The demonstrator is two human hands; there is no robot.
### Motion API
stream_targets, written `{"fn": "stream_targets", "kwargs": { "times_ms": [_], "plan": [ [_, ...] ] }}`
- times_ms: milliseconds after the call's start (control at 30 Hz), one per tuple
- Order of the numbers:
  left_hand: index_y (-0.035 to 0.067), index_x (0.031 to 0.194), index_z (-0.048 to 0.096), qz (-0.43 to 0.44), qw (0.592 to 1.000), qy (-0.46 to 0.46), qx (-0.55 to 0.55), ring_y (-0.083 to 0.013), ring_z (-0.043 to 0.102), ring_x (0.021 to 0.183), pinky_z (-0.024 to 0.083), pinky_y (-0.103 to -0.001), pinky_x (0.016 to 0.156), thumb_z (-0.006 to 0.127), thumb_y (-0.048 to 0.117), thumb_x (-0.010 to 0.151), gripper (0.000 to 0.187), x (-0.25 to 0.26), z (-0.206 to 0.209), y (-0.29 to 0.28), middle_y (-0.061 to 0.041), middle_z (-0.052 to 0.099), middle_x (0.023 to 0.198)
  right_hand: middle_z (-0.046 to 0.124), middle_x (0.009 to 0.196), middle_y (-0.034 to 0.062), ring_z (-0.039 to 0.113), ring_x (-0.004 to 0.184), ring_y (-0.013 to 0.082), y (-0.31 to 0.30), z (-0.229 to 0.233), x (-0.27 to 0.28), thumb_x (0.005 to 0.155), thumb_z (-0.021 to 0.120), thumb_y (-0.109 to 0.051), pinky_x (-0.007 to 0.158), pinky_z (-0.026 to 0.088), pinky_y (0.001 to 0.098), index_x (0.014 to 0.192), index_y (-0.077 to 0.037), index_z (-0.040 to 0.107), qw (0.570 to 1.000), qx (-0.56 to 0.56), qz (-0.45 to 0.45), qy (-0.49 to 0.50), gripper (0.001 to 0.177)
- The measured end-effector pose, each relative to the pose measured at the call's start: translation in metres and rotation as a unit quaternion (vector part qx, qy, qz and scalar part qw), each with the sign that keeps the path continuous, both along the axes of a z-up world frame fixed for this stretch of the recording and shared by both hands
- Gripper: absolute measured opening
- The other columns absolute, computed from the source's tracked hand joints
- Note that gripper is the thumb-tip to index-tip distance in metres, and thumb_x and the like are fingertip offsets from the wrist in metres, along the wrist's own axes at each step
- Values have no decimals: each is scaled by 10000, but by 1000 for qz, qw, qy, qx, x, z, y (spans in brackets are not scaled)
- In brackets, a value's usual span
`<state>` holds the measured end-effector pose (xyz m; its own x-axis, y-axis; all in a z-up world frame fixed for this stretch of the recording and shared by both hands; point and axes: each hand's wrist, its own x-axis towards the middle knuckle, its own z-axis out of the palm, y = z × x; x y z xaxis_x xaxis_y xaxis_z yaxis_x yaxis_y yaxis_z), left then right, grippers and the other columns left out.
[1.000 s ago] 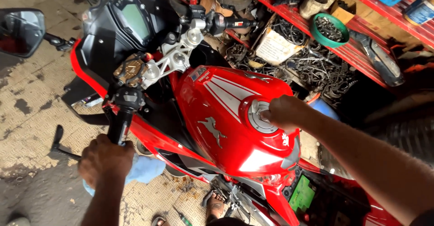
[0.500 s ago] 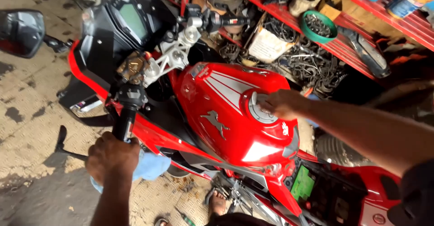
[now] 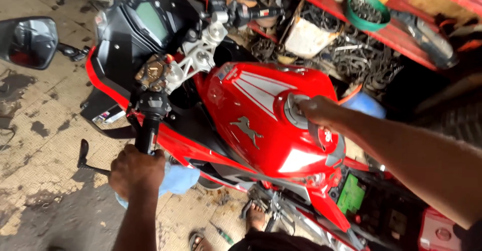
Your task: The recorder removes and replaces a battery in a motorcycle.
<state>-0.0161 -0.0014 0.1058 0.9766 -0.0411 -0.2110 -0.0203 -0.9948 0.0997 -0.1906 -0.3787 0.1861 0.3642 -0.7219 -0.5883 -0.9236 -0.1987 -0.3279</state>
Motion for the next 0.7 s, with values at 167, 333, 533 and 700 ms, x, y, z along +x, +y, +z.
{"fn": "stream_targets", "kwargs": {
  "times_ms": [167, 333, 533, 700],
  "plan": [
    [82, 1172, 671, -12, 1000, -16, 14, -319, 708, 1031, 600, -472, 807, 732, 638, 821, 660, -8, -10, 1, -131, 717, 1112, 480, 535, 82, 415, 400, 182, -14, -20, -4, 1031, 443, -462, 400, 326, 370, 679, -69, 560, 995, 82, -53, -27, 540],
    [71, 1149, 679, -21, 999, -25, 15, -320, 715, 1021, 603, -466, 811, 734, 619, 832, 635, -5, -4, 5, -134, 725, 1100, 507, 531, 77, 445, 383, 157, -22, -42, -5, 988, 478, -250, 386, 396, 356, 684, -59, 578, 996, 58, -24, -65, 373],
    [45, 1165, 670, -14, 1000, -12, -16, -334, 720, 1043, 606, -473, 828, 751, 646, 831, 692, -10, -3, 7, -150, 729, 1119, 517, 556, 27, 416, 395, 164, 3, -22, -37, 1014, 464, -332, 387, 357, 358, 774, -151, 612, 952, 97, -262, -129, 336],
    [35, 1174, 657, -45, 998, -43, -13, -345, 702, 1063, 591, -479, 849, 750, 664, 817, 728, -6, -9, 9, -160, 714, 1143, 533, 681, 31, 624, 556, 223, -37, -67, -124, 1092, 397, -286, 442, 410, 289, 925, -61, 635, 816, 297, -249, -429, 367]
  ]
}}
